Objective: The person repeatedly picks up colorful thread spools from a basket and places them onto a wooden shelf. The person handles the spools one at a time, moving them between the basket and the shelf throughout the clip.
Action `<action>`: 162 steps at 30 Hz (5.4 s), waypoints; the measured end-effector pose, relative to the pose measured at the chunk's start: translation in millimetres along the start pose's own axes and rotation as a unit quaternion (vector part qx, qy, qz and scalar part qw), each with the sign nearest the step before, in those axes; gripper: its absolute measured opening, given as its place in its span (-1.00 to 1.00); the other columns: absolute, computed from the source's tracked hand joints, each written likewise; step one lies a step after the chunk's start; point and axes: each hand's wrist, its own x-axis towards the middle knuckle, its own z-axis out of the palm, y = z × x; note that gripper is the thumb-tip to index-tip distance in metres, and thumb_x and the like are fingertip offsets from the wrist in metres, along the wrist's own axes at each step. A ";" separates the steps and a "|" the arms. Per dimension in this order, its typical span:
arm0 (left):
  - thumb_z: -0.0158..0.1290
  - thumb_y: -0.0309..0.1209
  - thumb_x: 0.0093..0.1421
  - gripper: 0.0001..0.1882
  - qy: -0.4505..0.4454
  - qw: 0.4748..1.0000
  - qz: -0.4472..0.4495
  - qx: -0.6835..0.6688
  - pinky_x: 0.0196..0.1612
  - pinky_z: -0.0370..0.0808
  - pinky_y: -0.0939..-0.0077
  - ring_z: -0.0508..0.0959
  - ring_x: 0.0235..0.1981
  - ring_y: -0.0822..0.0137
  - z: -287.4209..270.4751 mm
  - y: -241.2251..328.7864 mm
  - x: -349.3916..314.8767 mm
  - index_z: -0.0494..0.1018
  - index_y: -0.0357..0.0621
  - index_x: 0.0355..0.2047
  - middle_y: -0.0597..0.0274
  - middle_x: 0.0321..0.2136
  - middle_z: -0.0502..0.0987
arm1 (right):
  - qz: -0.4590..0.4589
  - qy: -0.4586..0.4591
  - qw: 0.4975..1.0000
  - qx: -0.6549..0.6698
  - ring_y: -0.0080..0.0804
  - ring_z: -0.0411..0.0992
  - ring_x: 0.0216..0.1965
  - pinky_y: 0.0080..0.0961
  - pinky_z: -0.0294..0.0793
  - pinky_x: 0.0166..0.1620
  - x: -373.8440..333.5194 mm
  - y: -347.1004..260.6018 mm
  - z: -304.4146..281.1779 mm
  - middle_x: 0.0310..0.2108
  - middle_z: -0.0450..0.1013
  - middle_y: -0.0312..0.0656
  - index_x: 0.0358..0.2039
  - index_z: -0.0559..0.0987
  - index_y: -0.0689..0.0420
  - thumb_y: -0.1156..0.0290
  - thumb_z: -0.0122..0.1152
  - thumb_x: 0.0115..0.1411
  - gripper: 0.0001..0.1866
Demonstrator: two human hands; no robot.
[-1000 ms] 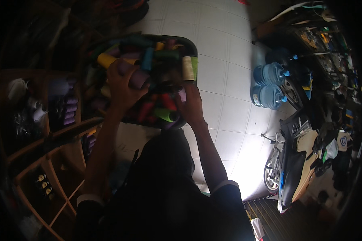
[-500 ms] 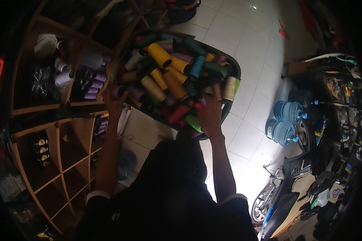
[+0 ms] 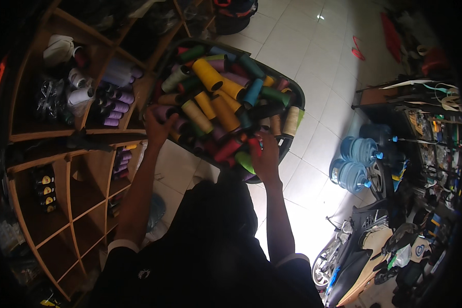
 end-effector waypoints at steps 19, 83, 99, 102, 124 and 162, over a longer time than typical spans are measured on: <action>0.20 -0.29 0.25 -0.46 0.139 0.988 0.002 -0.061 0.15 0.29 0.23 0.32 0.04 0.15 -17.1 -33.0 -34.1 0.23 -0.27 0.10 0.02 0.01 0.28 | 0.012 0.088 0.995 -0.045 -0.19 0.45 -0.10 -0.32 0.42 -0.03 20.7 0.0 -22.6 -0.17 0.43 -0.09 -0.06 0.48 0.21 0.55 0.21 0.14 -0.68; 0.08 -0.25 0.19 -0.53 -0.237 0.861 0.353 0.280 0.10 0.17 -0.08 0.31 0.06 -0.02 87.9 100.6 -119.9 0.40 0.05 0.13 0.04 0.00 0.36 | 0.082 -0.031 0.995 -0.047 -0.01 0.51 -0.12 -0.28 0.53 -0.03 0.9 20.5 -16.9 -0.13 0.47 -0.05 -0.12 0.42 0.16 0.43 0.33 0.10 -0.64; 0.09 -0.27 0.10 -0.58 -0.194 0.724 0.450 0.485 0.17 0.21 0.17 0.31 0.10 0.22 154.9 94.8 -121.2 0.44 0.04 0.01 0.29 0.04 0.35 | 0.156 0.241 0.940 0.183 -0.48 0.47 -0.28 -0.48 0.57 -0.23 -61.1 37.7 -27.1 -0.25 0.47 -0.24 -0.10 0.48 0.15 0.53 0.40 0.09 -0.63; 0.09 -0.27 0.10 -0.65 -0.182 0.738 0.477 0.441 0.13 0.26 0.10 0.34 0.08 0.17 153.2 100.1 -115.9 0.47 0.10 -0.06 0.25 0.04 0.37 | 0.180 0.204 0.952 0.142 -0.45 0.50 -0.31 -0.51 0.53 -0.27 -58.9 42.9 -17.9 -0.24 0.50 -0.21 -0.12 0.48 0.15 0.47 0.42 0.09 -0.64; 0.11 -0.34 0.19 -0.67 -0.291 0.909 0.295 0.052 0.11 0.37 0.10 0.44 0.00 -0.08 82.3 63.7 -148.5 0.45 -0.23 -0.08 -0.11 0.00 0.39 | 0.029 -0.070 0.990 0.120 -0.01 0.37 0.02 -0.20 0.41 0.07 -47.2 4.2 25.8 -0.05 0.37 -0.03 -0.06 0.52 0.11 0.38 0.24 0.18 -0.70; 0.18 -0.35 0.23 -0.53 0.066 0.993 0.098 0.024 -0.12 0.51 0.43 0.58 -0.19 0.32 -49.2 37.9 -0.4 0.39 -0.31 0.09 0.08 -0.19 0.56 | 0.076 0.090 0.988 -0.097 0.07 0.24 0.10 -0.12 0.30 0.14 -8.7 13.0 -11.9 0.04 0.28 0.04 0.07 0.46 0.11 0.57 0.21 0.07 -0.51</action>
